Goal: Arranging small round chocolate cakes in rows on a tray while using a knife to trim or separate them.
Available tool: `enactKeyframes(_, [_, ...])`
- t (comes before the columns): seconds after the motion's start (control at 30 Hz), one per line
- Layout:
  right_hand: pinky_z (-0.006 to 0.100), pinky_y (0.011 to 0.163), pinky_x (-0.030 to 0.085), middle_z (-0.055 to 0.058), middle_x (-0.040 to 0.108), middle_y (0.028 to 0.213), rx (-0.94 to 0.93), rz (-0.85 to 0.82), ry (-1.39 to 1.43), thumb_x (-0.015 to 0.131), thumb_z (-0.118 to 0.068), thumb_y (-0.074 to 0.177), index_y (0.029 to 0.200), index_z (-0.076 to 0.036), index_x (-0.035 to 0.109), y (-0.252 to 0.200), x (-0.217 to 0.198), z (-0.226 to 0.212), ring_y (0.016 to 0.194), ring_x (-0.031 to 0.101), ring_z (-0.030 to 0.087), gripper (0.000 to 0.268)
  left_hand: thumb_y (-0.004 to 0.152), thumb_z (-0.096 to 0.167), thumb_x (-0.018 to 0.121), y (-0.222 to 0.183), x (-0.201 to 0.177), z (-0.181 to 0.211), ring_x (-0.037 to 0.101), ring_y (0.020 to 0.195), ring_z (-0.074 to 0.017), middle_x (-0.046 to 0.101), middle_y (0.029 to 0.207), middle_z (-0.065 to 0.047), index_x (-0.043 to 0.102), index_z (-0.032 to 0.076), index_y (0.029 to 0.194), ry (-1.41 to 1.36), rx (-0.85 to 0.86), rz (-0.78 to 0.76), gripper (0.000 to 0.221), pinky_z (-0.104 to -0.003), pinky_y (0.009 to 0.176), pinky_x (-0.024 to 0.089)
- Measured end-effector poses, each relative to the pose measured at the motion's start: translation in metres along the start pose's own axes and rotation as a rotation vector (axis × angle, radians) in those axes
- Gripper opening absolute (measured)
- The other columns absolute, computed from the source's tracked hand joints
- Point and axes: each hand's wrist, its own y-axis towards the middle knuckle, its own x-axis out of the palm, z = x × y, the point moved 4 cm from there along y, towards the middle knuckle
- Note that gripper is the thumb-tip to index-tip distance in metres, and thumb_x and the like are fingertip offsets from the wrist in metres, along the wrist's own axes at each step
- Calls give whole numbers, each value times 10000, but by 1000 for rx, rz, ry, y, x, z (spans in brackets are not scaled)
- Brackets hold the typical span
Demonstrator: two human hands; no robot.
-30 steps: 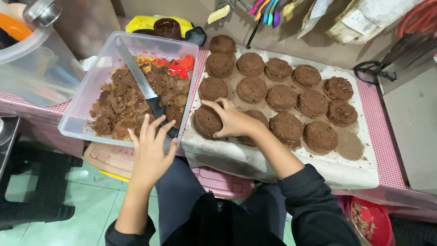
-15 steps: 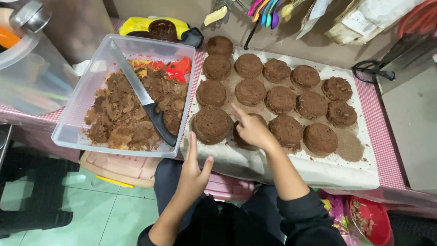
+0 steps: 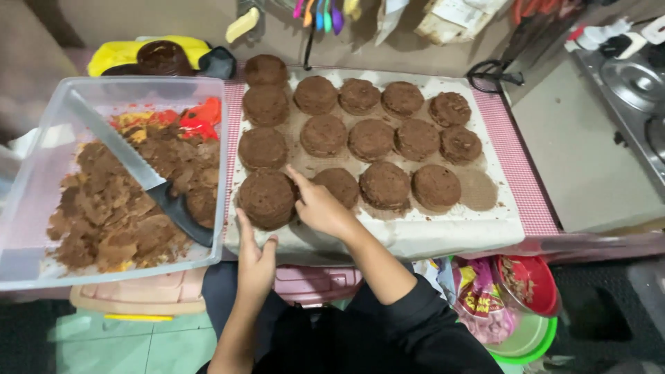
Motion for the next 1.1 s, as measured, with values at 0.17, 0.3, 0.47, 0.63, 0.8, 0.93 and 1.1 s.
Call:
enactKeyframes(0.17, [431, 878, 443, 234, 518, 1312, 84, -53, 61, 416, -38, 965, 1633, -173, 132, 3, 6, 10, 1043, 541, 386, 739, 923, 115, 504, 6, -2, -26, 44, 1571, -210, 43, 1704, -131, 3, 82, 1616, 64, 42, 5, 855, -336, 1243, 39])
enactKeyframes(0.3, [477, 1239, 194, 206, 274, 1638, -47, 21, 75, 433, 43, 936, 1599, -122, 183, -9, 0, 4, 1518, 232, 369, 728, 905, 95, 506, 2, -2, -18, 69, 1577, -244, 60, 1703, -155, 26, 64, 1614, 89, 83, 45, 857, -355, 1254, 47])
enactKeyframes(0.47, [442, 1149, 426, 146, 457, 1546, 16, 396, -58, 509, 49, 923, 1517, -107, 405, -55, -122, 28, 1384, 469, 275, 622, 951, 152, 520, -4, -5, -20, 36, 1585, -430, 116, 1696, -220, 155, 49, 1614, 232, 390, 195, 763, -556, 1267, 79])
enactKeyframes(0.63, [392, 1030, 516, 186, 239, 1596, 454, 611, -131, 557, 81, 901, 1613, -189, 240, -76, -245, 144, 1304, 462, 280, 825, 1001, 115, 493, -3, 1, -37, 148, 1578, -493, 247, 1648, -262, 302, 29, 1546, 268, 694, 338, 584, -656, 1268, 182])
enactKeyframes(0.8, [626, 1248, 102, 138, -21, 1704, 659, 162, -182, 831, -363, 695, 1604, -353, -134, -75, -266, 249, 1568, -1, 362, 1326, 1003, 174, 475, 8, 9, -69, 203, 1552, -495, 159, 1622, -278, 316, 39, 1484, 127, 813, 404, 525, -643, 1291, 202])
enactKeyframes(0.93, [653, 1228, 152, 175, -24, 1692, 624, 227, -202, 862, -369, 677, 1611, -363, -79, -59, -252, 259, 1549, 46, 402, 1326, 1038, 280, 464, 6, 15, -62, 211, 1559, -472, 193, 1602, -227, 324, 90, 1466, 120, 863, 468, 488, -614, 1298, 223])
enactKeyframes(1.1, [672, 1204, 166, 325, 85, 1619, 558, 330, -236, 832, -486, 651, 1622, -346, 38, -51, -252, 253, 1509, 105, 463, 1262, 1040, 285, 465, 6, 16, -65, 251, 1552, -464, 241, 1588, -248, 361, 66, 1434, 53, 842, 490, 464, -572, 1298, 242])
